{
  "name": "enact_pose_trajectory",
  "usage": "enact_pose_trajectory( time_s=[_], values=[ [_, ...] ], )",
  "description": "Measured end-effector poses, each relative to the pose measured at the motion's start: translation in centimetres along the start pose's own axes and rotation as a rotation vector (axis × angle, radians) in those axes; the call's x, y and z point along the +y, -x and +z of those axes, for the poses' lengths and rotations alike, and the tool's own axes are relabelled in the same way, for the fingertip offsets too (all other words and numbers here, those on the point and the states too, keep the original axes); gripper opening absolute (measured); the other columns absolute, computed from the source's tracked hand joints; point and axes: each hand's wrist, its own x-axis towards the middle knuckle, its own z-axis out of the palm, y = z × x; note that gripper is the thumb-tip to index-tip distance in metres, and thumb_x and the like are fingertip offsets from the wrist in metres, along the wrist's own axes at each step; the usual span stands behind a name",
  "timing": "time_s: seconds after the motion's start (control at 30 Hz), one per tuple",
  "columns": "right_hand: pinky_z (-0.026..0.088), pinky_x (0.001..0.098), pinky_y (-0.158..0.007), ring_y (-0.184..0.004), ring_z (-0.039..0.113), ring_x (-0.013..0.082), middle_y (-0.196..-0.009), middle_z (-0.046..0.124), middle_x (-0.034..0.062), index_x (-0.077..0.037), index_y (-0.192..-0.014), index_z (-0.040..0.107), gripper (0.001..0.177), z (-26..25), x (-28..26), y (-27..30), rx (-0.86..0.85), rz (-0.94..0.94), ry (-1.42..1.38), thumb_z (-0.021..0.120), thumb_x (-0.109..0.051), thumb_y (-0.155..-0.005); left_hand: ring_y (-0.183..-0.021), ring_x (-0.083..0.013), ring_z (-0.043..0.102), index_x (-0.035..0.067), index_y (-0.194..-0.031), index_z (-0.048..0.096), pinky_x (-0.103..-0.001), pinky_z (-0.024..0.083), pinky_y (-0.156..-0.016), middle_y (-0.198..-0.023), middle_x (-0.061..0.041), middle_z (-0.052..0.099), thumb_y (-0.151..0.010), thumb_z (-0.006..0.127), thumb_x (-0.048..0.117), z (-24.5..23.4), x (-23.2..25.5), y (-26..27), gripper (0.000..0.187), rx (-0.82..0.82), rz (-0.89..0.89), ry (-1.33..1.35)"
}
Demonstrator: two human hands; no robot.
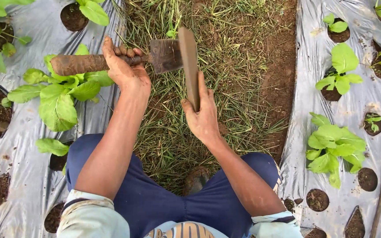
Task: The person sharpens a hoe blade using a sharpening stone. They hold the tool with one hand and rub the stone against the blade with the other, occasionally adjusting the tool's position to sharpen different sections.
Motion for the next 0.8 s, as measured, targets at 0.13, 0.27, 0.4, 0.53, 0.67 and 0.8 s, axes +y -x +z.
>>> enact_pose_trajectory(
  time_s=[0.13,0.27,0.4,0.53,0.67,0.8],
  values=[
    [0.062,0.04,-0.064,-0.085,0.065,0.0295,-0.116,0.051,0.0208,-0.026,-0.157,0.018,0.082,1.4,0.2,1.1,-0.04,-0.115,0.099,0.066,-0.015,-0.092,-0.058,-0.0155,0.048,0.004,-0.089,0.057,-0.03,0.049,-0.052,-0.073,-0.003,0.048,-0.086,0.072,0.021,-0.1,-0.1,0.0,0.023,0.098,0.02,-0.033],
    [0.058,0.0391,-0.052,-0.07,0.063,0.0276,-0.106,0.055,0.0192,-0.026,-0.158,0.014,0.081,2.1,0.4,0.3,-0.08,-0.155,0.12,0.064,-0.015,-0.095,-0.052,-0.0139,0.04,0.007,-0.084,0.057,-0.032,0.046,-0.052,-0.064,-0.001,0.042,-0.085,0.068,0.018,-0.4,0.1,0.4,0.016,0.095,0.009,-0.059],
    [0.055,0.0367,-0.037,-0.059,0.065,0.0284,-0.097,0.07,0.0256,-0.019,-0.159,0.004,0.08,2.3,0.1,-0.6,-0.009,-0.228,0.281,0.056,-0.026,-0.099,-0.049,-0.0115,0.035,0.007,-0.092,0.058,-0.028,0.04,-0.046,-0.061,0.002,0.036,-0.088,0.063,0.018,0.5,0.2,2.1,0.013,0.06,0.002,-0.104],
    [0.048,0.045,-0.034,-0.049,0.066,0.0347,-0.083,0.069,0.0274,-0.011,-0.156,0.018,0.079,1.7,-2.5,0.7,-0.132,-0.185,0.346,0.061,-0.026,-0.092,-0.051,-0.0137,0.036,0.006,-0.088,0.055,-0.031,0.041,-0.047,-0.068,-0.003,0.041,-0.088,0.064,0.017,-0.3,0.8,0.7,0.014,0.183,0.036,-0.062],
    [0.05,0.0378,-0.032,-0.049,0.065,0.0256,-0.087,0.074,0.0191,-0.014,-0.157,0.005,0.075,1.6,-1.9,0.8,-0.114,-0.223,0.384,0.051,-0.028,-0.1,-0.05,-0.0116,0.037,0.005,-0.09,0.058,-0.028,0.038,-0.043,-0.071,-0.002,0.043,-0.088,0.065,0.018,0.2,1.1,2.0,0.015,0.185,0.015,-0.127],
    [0.047,0.0364,-0.028,-0.044,0.062,0.0245,-0.08,0.073,0.0192,-0.007,-0.156,0.005,0.078,1.7,-3.0,1.2,-0.189,-0.255,0.355,0.051,-0.024,-0.095,-0.048,-0.0103,0.032,0.005,-0.095,0.06,-0.028,0.032,-0.043,-0.066,0.0,0.04,-0.089,0.063,0.016,-0.7,1.0,0.3,0.013,0.155,0.07,-0.087]
  ],
)
